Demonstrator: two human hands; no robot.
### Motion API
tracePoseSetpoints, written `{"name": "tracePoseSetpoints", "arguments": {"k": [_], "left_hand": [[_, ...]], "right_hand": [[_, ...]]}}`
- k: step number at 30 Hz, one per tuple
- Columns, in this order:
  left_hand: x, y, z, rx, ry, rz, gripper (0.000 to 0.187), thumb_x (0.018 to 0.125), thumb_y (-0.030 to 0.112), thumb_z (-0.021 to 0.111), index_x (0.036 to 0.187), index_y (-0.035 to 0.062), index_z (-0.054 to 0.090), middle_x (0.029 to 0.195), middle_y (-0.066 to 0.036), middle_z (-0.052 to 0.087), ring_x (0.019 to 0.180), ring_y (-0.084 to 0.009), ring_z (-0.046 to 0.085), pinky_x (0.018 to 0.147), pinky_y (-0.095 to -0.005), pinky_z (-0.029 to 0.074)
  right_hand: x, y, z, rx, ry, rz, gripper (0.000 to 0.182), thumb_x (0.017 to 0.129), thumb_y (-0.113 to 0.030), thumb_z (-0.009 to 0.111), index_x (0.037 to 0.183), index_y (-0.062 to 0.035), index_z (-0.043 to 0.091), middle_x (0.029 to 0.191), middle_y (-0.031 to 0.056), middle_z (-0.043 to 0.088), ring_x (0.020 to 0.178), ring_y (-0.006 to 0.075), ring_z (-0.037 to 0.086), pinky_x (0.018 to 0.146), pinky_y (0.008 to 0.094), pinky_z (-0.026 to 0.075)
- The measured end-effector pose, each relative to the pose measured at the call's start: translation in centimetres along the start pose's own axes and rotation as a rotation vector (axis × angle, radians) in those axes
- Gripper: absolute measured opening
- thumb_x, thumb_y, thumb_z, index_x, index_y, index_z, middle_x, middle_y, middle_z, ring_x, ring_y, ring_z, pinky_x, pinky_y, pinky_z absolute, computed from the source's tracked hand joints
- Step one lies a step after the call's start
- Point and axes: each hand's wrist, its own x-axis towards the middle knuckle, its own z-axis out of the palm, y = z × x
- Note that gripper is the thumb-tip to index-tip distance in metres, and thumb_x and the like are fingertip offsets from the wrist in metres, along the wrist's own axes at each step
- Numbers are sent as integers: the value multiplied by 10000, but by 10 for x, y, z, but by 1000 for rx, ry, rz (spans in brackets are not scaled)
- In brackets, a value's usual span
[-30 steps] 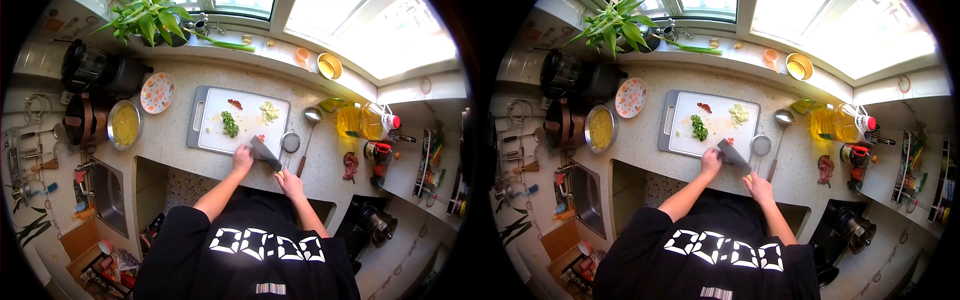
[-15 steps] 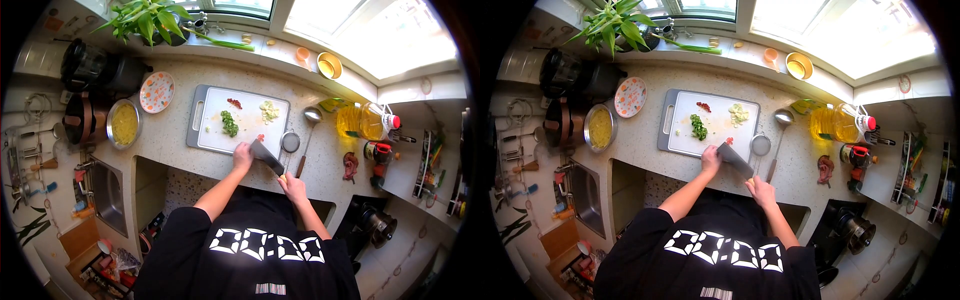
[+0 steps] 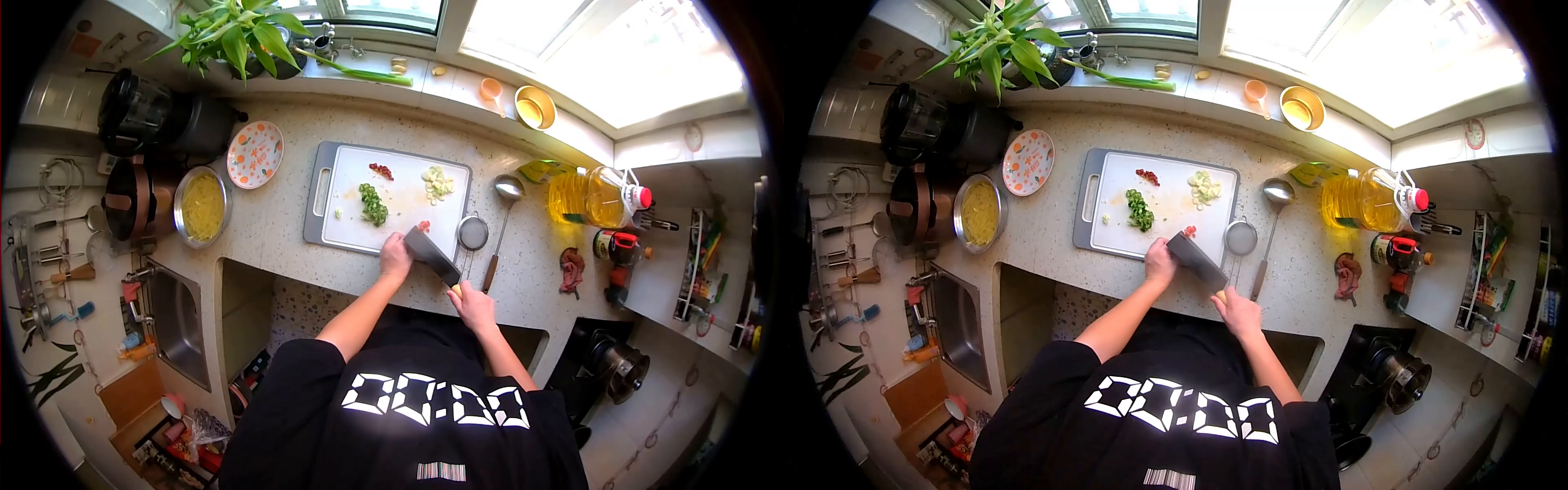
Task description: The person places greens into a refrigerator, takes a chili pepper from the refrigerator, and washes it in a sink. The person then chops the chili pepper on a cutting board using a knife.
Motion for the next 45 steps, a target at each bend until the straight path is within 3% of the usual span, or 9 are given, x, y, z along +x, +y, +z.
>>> {"name": "tracePoseSetpoints", "arguments": {"k": [17,29,33,45], "left_hand": [[-6,2,-3,-17,30,-2,153,832,84,671,953,106,762,868,-122,645,835,-338,640,760,-435,542],[-4,3,-1,25,33,-101,42,782,61,685,822,49,681,854,-161,635,816,-383,637,739,-456,533],[-1,-3,8,-12,67,-71,75,750,30,673,823,48,675,850,-153,631,807,-375,637,725,-454,529],[4,4,5,-35,76,-55,110,751,-1,647,840,56,677,857,-145,628,813,-377,634,724,-447,529]], "right_hand": [[53,-17,-9,26,48,73,452,972,-524,574,991,-74,537,798,222,688,782,442,677,671,538,526],[1,-8,-8,67,6,6,427,963,-489,595,987,-64,557,787,208,686,769,431,677,663,535,522],[-5,-3,-4,115,82,-37,421,960,-492,612,950,-76,549,716,212,652,700,427,662,611,516,509],[-5,-5,-7,36,31,9,441,969,-518,580,960,-78,550,735,207,665,719,424,672,621,520,517]]}}
